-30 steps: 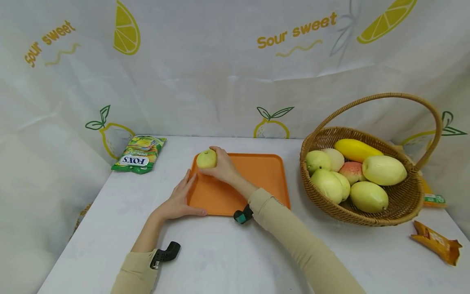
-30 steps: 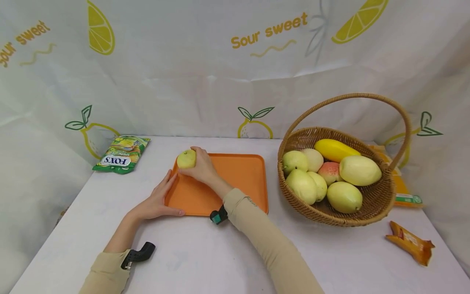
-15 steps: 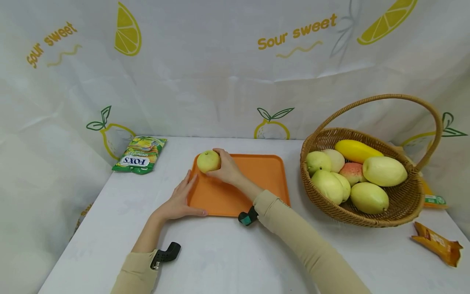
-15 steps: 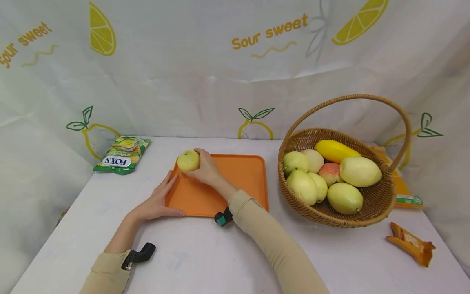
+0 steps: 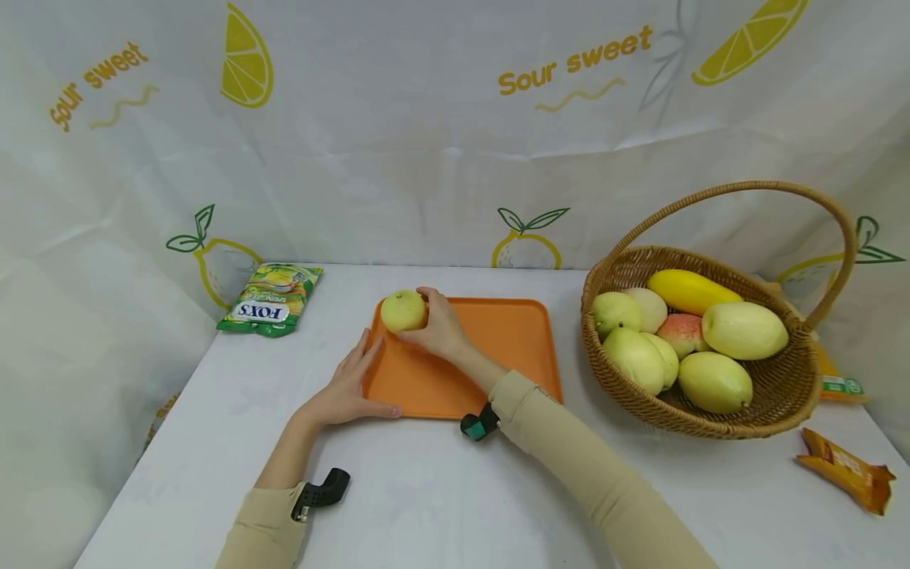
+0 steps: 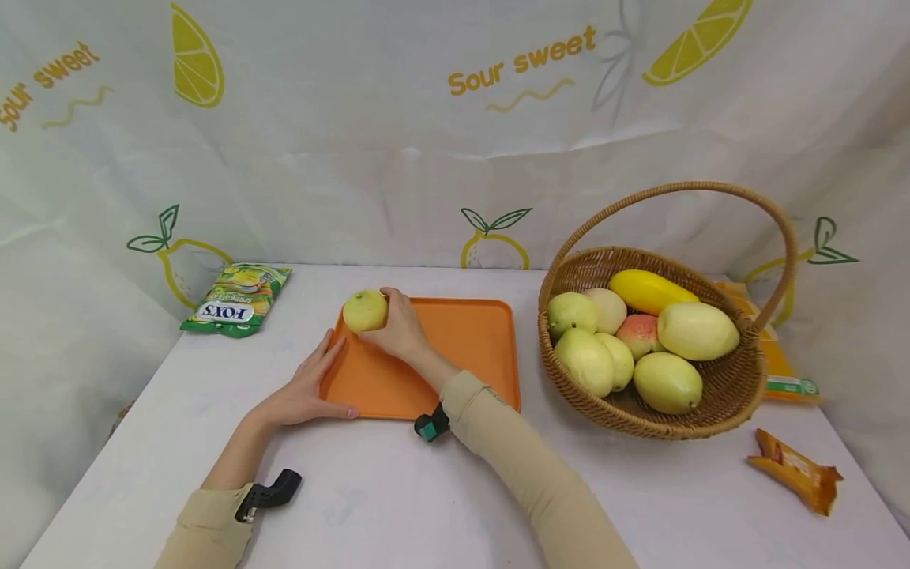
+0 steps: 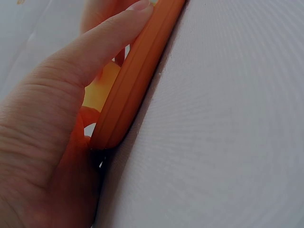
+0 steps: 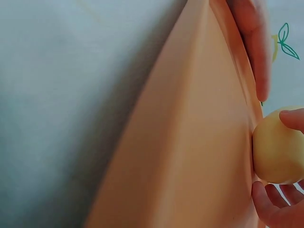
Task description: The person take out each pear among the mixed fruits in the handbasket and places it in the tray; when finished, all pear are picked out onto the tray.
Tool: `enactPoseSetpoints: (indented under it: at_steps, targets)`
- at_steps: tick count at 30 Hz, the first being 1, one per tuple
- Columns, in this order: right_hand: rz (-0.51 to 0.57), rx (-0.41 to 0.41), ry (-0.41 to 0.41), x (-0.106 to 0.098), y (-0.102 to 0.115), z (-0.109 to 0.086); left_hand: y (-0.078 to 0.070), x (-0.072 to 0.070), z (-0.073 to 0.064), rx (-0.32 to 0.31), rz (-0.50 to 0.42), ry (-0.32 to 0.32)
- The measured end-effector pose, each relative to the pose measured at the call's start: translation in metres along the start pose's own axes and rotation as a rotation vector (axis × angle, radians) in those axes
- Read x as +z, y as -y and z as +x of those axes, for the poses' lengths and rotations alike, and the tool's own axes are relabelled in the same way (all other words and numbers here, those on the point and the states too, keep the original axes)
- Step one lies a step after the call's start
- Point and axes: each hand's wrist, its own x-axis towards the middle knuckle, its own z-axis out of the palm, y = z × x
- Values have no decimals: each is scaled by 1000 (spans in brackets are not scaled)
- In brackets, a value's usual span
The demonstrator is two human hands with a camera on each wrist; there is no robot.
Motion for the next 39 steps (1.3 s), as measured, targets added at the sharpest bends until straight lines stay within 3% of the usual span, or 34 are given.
enactPoseSetpoints:
  at_steps: [9, 21, 27, 39]
  targets:
    - [72, -2, -9, -5, -3, -11, 1, 0, 0, -4, 1, 7]
    - [207, 93, 8, -22, -13, -36, 0, 0, 0, 10, 6, 3]
    - [289, 84, 4, -35, -18, -51, 1, 1, 0, 15, 3, -3]
    - [335, 81, 90, -64, -15, -85, -1, 0, -1, 29, 0, -4]
